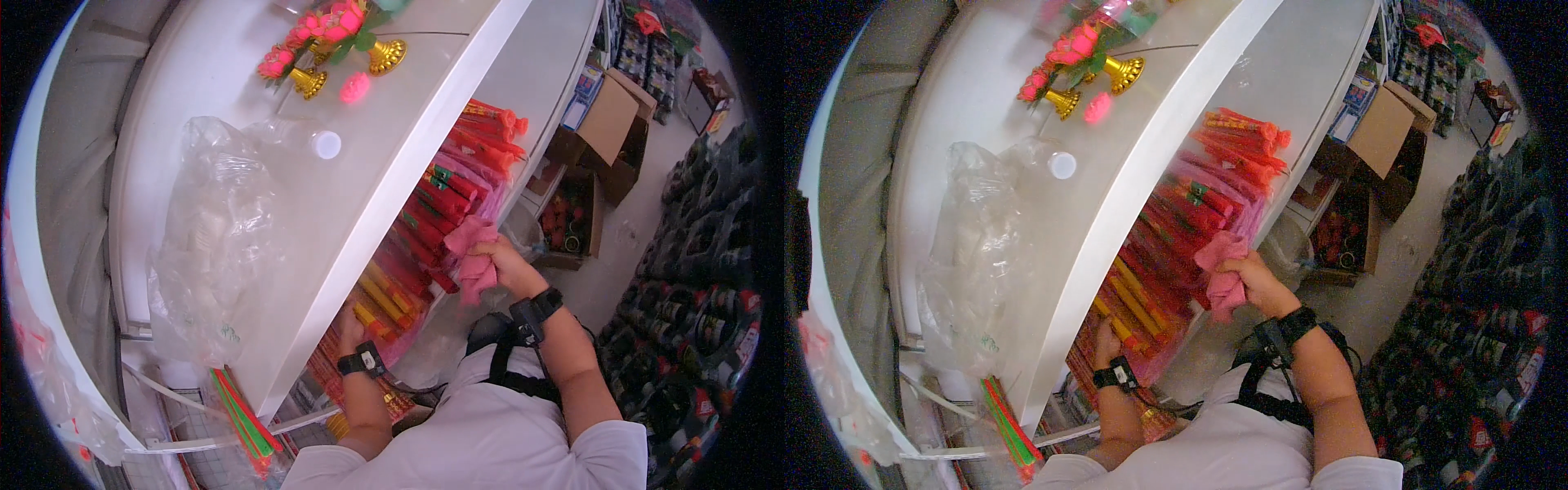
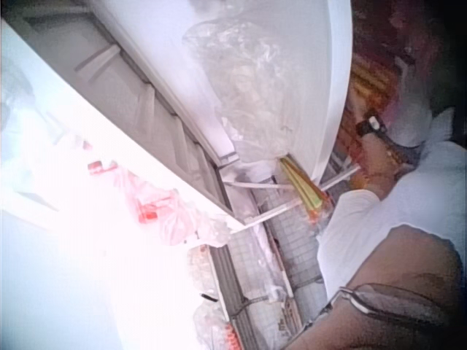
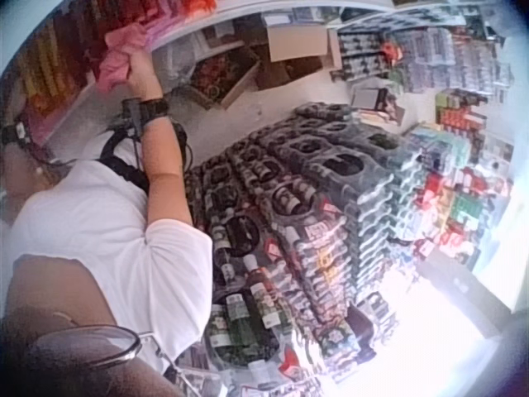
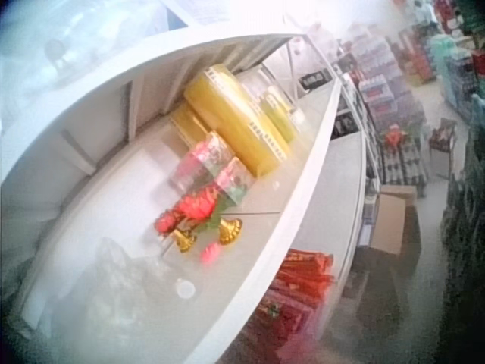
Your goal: Cleaning various items on a store shelf using a pink cloth.
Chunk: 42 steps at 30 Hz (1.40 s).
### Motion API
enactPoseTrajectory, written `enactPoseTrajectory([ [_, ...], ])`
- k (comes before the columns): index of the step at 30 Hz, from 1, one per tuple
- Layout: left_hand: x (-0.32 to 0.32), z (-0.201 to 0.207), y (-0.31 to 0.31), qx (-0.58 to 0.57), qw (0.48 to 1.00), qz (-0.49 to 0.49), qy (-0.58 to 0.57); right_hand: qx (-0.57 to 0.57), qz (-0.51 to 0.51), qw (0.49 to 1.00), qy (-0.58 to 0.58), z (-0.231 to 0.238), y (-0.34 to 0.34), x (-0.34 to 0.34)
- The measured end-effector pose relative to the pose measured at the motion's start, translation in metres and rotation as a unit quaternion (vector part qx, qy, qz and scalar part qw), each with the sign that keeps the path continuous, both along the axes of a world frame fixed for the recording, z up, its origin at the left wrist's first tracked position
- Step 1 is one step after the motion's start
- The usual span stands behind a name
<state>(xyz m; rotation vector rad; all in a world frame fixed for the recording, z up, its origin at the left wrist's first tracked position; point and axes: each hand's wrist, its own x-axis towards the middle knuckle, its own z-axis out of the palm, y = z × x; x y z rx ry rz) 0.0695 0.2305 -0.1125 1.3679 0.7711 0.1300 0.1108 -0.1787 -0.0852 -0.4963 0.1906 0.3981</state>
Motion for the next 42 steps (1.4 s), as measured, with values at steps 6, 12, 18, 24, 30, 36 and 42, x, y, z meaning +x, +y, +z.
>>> enactPoseTrajectory([
  [6,-0.016,-0.041,0.034,0.288,0.955,-0.069,0.018,0.036,0.006,0.999,0.024,0.011,-0.012,-0.002],
  [12,0.002,0.019,-0.062,0.447,0.866,-0.218,0.047,0.042,-0.002,0.998,0.042,-0.006,-0.019,0.001],
  [18,0.009,0.023,-0.071,0.484,0.799,-0.287,0.212,0.036,0.008,0.998,0.047,-0.018,-0.02,0.003],
  [24,-0.017,-0.013,-0.072,0.608,0.681,-0.372,0.169,0.019,0.03,0.999,0.038,-0.007,-0.017,0.005],
  [30,-0.025,0.014,-0.116,0.58,0.699,-0.403,0.115,0.035,0.008,0.999,0.038,-0.002,-0.016,0.006],
  [36,-0.032,-0.011,-0.088,0.595,0.701,-0.384,0.087,0.028,0.02,0.999,0.035,-0.004,-0.01,0.006],
  [42,-0.032,0.024,-0.109,0.591,0.674,-0.428,0.118,0.026,0.023,0.998,0.049,-0.011,-0.012,0.004],
])
